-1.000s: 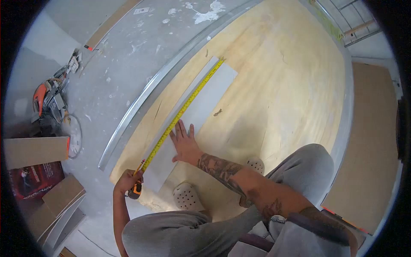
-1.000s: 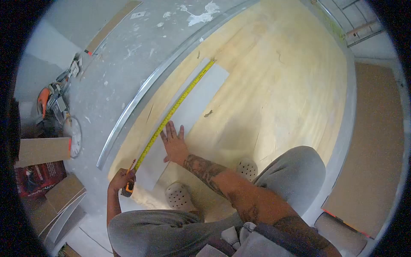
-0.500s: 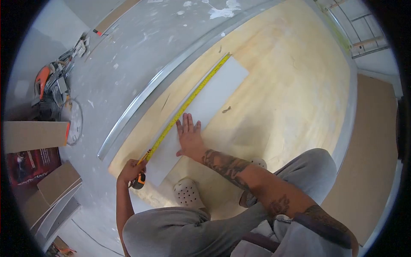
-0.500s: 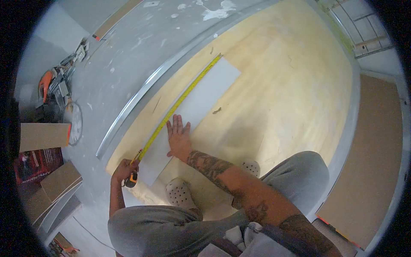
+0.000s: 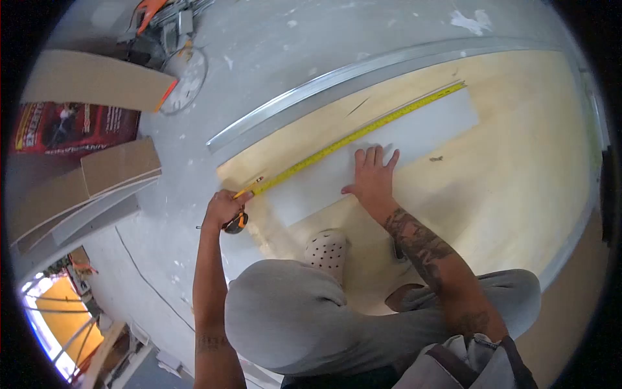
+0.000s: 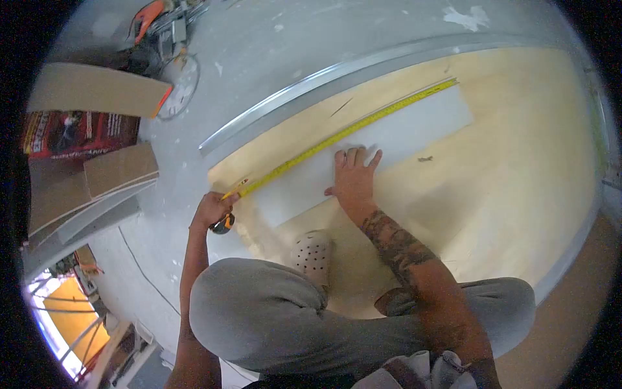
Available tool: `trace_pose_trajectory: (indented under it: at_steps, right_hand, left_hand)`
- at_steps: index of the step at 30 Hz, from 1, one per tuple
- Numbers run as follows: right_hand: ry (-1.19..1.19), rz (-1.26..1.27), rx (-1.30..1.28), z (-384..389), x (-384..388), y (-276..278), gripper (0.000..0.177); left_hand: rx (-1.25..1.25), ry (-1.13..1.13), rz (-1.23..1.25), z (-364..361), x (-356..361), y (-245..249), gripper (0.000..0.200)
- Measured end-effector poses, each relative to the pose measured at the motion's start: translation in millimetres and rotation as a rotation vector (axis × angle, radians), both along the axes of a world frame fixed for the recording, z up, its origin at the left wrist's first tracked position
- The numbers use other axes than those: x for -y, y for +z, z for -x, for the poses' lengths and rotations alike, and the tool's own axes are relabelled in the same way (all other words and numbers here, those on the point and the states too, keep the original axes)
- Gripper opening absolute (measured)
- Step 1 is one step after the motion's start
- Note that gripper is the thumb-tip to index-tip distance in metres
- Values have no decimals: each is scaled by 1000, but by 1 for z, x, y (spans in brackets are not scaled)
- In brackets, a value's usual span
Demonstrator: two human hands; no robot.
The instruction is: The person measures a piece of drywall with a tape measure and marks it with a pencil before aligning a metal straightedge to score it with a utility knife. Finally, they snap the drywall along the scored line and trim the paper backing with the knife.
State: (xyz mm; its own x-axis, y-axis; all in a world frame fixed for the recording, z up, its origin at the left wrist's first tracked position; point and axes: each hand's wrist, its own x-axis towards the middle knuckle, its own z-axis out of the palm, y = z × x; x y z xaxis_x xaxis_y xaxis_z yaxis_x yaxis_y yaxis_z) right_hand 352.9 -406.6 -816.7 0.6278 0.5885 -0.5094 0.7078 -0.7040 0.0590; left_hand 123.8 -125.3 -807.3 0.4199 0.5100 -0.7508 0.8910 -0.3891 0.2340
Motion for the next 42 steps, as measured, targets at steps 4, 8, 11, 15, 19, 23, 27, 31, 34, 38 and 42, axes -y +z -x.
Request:
trace_pose_trajectory:
  at_steps: [4,8,11,15,19,23,27,31,34,38,42]
  right_hand:
    - [155,-118,33,15,-15,6,109]
    - [334,-314,210,26,-22,-12,90]
    - [416,-442,156,30,-29,-23,59]
    - [488,-197,33,45,-47,-12,68]
    - [472,-31,55,60,-54,-13,68]
    - [417,-184,38,69,-48,-21,59]
    - [394,-273,52,74,-48,-26,60]
    - [344,-232,-47,75,-58,-16,73]
    - [337,-133,-98,76,-66,-15,86]
    - [353,-44,-114,76,-68,-12,84]
    - [373,-42,-78,78,-71,-15,78]
  left_hand:
    - [-86,-84,-188,13,-2,-16,56]
    - [-42,56,-81,25,3,-13,56]
    - [-63,87,27,30,15,-4,56]
    - [-50,52,-40,33,27,-11,54]
    - [-48,42,-176,30,37,-9,54]
    - [-72,49,-163,31,37,-8,55]
    - [-119,28,-237,24,40,-3,58]
    - [-96,17,-321,30,43,-13,61]
    - [-85,14,-338,35,42,-22,63]
    - [-57,21,-372,37,44,-24,63]
    - [-52,20,-407,36,47,-20,61]
